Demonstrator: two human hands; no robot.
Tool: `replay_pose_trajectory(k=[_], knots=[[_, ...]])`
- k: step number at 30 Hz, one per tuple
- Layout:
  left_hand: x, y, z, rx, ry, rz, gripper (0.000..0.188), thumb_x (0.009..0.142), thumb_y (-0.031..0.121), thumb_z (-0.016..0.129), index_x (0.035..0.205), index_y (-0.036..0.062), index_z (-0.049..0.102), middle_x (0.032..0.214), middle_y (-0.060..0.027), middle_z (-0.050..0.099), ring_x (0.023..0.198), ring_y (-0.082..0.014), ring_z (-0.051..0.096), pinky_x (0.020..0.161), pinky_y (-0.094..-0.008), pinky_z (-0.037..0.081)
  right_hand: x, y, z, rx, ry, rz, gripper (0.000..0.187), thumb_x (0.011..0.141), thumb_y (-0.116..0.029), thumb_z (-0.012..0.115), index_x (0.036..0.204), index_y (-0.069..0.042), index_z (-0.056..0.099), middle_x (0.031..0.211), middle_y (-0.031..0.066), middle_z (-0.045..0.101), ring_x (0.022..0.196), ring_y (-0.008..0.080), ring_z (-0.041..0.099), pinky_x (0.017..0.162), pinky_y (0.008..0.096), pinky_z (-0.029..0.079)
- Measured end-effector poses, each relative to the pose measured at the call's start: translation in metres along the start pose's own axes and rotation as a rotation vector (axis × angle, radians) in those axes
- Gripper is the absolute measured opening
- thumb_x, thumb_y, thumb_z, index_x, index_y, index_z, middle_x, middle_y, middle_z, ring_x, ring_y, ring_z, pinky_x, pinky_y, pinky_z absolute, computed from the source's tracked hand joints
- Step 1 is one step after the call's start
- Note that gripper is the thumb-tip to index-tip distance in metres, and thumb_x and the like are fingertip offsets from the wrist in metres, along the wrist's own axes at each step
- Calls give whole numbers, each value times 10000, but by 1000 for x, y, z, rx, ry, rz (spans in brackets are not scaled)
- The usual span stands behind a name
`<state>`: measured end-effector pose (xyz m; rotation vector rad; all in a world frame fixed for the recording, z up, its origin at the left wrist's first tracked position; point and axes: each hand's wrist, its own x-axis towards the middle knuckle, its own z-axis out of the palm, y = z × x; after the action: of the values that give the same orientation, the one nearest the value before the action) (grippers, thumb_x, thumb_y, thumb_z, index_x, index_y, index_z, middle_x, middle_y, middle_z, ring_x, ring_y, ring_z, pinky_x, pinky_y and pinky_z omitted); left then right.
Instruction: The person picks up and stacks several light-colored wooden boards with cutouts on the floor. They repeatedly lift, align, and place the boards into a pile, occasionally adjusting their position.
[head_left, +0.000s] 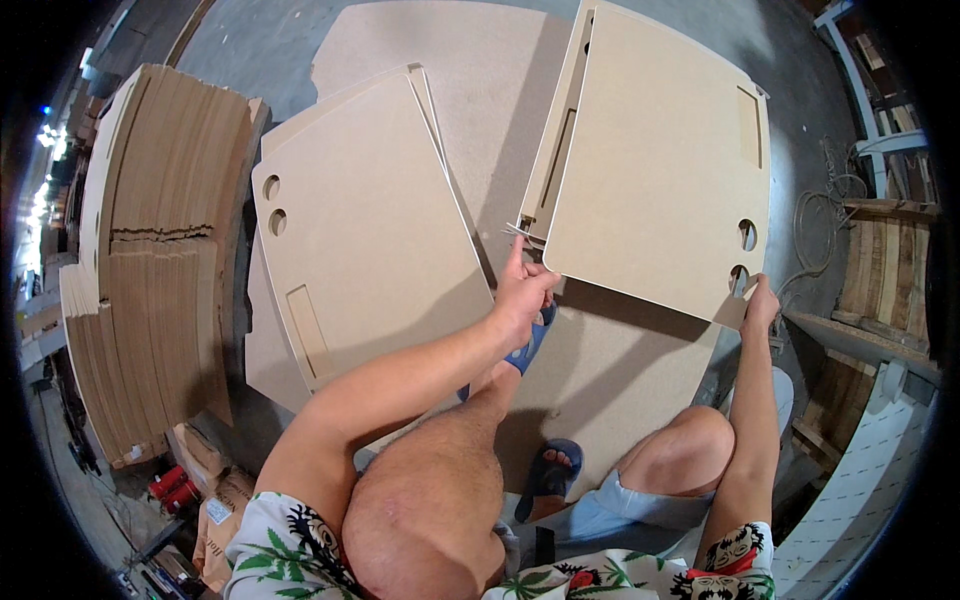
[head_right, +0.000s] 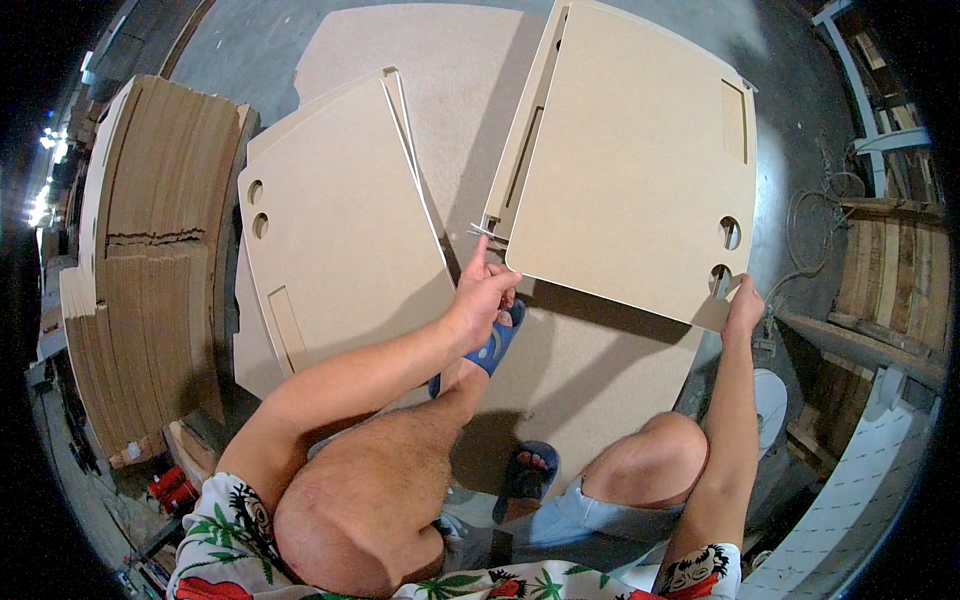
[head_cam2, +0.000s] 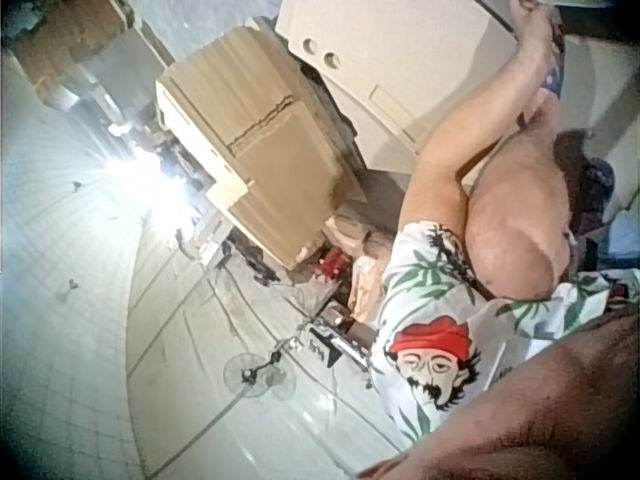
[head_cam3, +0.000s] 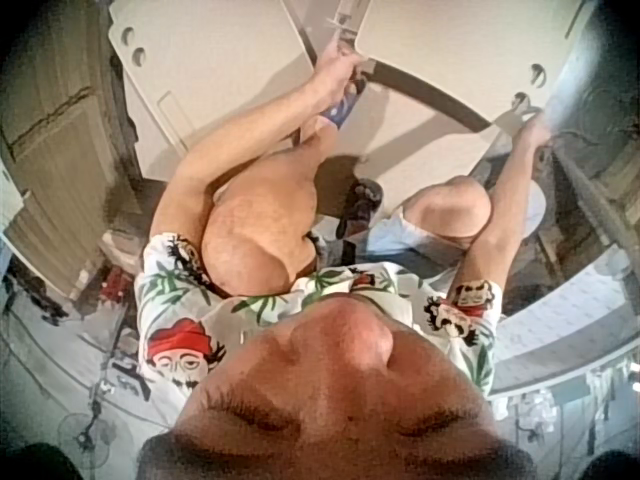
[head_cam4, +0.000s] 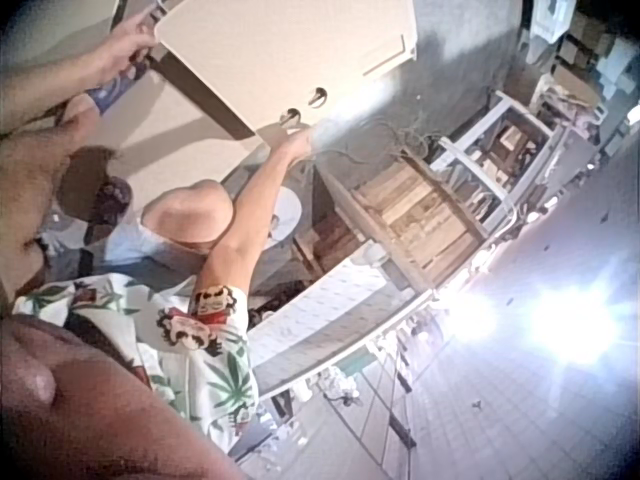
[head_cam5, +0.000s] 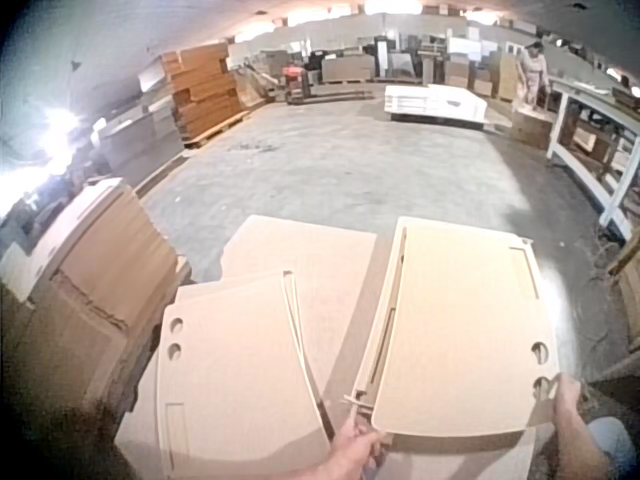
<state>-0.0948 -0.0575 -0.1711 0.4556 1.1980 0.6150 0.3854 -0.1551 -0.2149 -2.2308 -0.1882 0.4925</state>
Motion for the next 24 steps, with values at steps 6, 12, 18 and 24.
replay_pose_trajectory(k=[6, 12, 18, 24], knots=[[1, -3, -7, -7, -26, 16, 999, 923, 9, 672, 1677, 133, 30, 852, -8, 553, 659, -85, 529, 590, -255, 465, -7, -3, 2, -38, 3, -30, 451, 903, -401, 640, 920, 36, 751, 791, 62, 605, 750, 185, 540, 711, 383, 472], [0, -3, -2, -27, 131, -18, 854, 916, 66, 709, 1610, 35, 213, 855, -16, 552, 634, -88, 515, 548, -265, 444, -13, -3, 5, -67, -16, 3, 491, 895, -413, 641, 972, 59, 752, 878, 107, 667, 805, 212, 587, 761, 400, 490], [4, 1, 8, 43, 75, -37, 635, 934, 142, 734, 1474, 14, 425, 871, -9, 567, 608, -70, 488, 479, -274, 402, 9, 12, -11, -96, 35, 38, 512, 897, -431, 673, 1032, 56, 759, 972, 120, 712, 874, 219, 610, 810, 419, 494], [3, 11, -3, 68, 25, -44, 368, 987, 162, 693, 1324, 44, 605, 900, 19, 602, 637, -79, 458, 541, -254, 383, -15, -10, 9, 22, 176, 28, 544, 896, -460, 613, 822, 75, 685, 757, 156, 669, 738, 270, 603, 735, 442, 482]])
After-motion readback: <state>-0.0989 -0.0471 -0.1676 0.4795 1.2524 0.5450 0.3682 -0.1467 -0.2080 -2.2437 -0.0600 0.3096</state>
